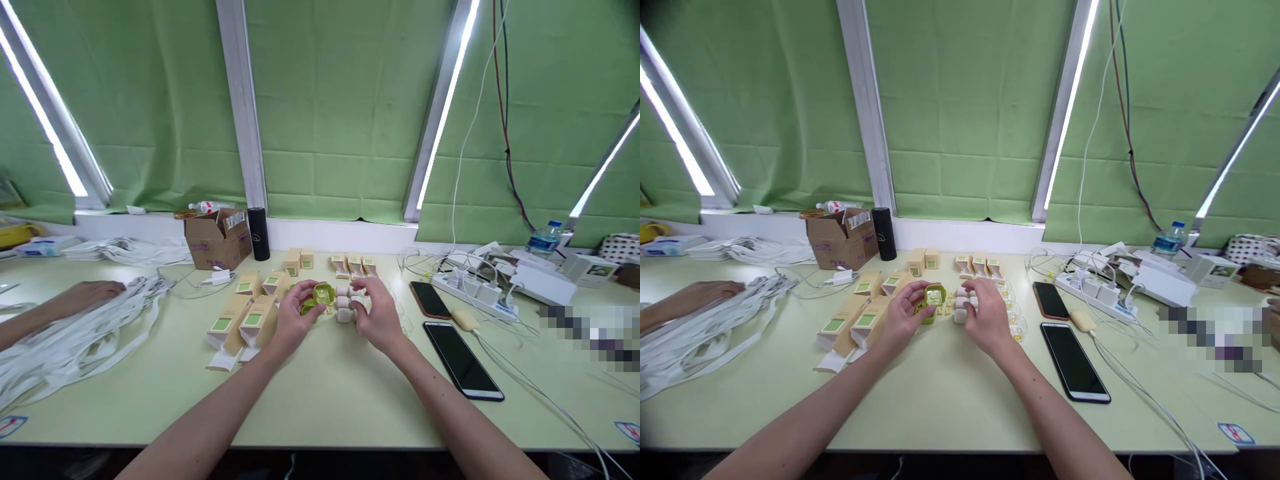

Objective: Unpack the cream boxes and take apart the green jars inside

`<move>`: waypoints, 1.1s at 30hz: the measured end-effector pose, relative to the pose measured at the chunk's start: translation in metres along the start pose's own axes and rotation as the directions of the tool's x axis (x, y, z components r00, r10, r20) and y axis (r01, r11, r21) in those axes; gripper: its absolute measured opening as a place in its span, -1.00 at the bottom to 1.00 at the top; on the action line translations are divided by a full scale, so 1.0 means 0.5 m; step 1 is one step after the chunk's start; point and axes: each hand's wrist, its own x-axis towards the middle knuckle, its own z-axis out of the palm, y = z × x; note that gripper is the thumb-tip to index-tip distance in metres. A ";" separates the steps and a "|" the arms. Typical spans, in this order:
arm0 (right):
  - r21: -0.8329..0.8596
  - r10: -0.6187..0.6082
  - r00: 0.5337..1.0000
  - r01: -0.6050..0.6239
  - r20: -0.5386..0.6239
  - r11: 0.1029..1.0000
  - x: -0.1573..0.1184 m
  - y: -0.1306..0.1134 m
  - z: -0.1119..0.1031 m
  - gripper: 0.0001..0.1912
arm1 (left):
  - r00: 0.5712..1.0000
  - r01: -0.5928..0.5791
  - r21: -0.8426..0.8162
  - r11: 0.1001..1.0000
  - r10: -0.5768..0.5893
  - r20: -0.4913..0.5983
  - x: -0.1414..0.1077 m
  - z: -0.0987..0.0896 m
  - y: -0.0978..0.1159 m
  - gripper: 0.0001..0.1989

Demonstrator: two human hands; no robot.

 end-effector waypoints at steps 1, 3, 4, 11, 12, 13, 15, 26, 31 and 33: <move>0.010 -0.022 1.000 0.022 0.001 1.000 0.005 -0.006 0.013 -0.62 | 1.000 0.001 -0.021 1.000 -0.001 -0.001 0.000 0.001 0.002 -0.48; 0.053 -0.051 0.999 0.050 0.010 0.997 0.010 -0.017 0.041 -0.57 | 1.000 0.000 -0.054 0.999 0.000 -0.007 -0.001 0.002 0.008 -0.47; 0.088 -0.061 0.998 0.060 0.010 0.994 0.011 -0.022 0.056 -0.53 | 1.000 -0.001 -0.065 0.998 0.000 -0.011 -0.001 0.003 0.011 -0.47; 0.248 -0.022 0.993 0.051 -0.116 0.967 -0.019 -0.038 0.130 -0.40 | 1.000 0.004 -0.075 0.997 -0.005 -0.017 -0.003 0.014 0.022 -0.47; 0.244 -0.030 0.992 0.060 -0.126 0.968 -0.024 -0.039 0.133 -0.37 | 1.000 0.014 -0.061 0.998 -0.014 -0.012 -0.004 0.016 0.021 -0.47; 0.234 -0.042 0.990 0.073 -0.132 0.970 -0.027 -0.039 0.135 -0.35 | 1.000 0.023 -0.046 0.999 -0.023 -0.007 -0.004 0.017 0.020 -0.47; 0.209 -0.068 0.987 0.098 -0.144 0.973 -0.031 -0.040 0.136 -0.33 | 1.000 0.030 -0.017 0.999 -0.030 -0.009 -0.003 0.017 0.017 -0.47; 0.211 -0.067 0.983 0.104 -0.173 0.972 -0.031 -0.043 0.126 -0.50 | 0.998 0.001 0.171 0.985 -0.010 0.054 -0.001 0.012 -0.007 -0.37; 0.286 -0.010 0.991 0.049 -0.137 0.957 -0.031 -0.055 0.105 -0.54 | 0.987 0.023 0.147 0.989 -0.045 0.152 -0.007 0.015 -0.003 -0.33; 0.319 0.015 0.992 0.025 -0.124 0.947 -0.032 -0.055 0.101 -0.55 | 0.990 -0.017 0.200 0.980 -0.013 0.144 -0.007 0.014 -0.004 -0.35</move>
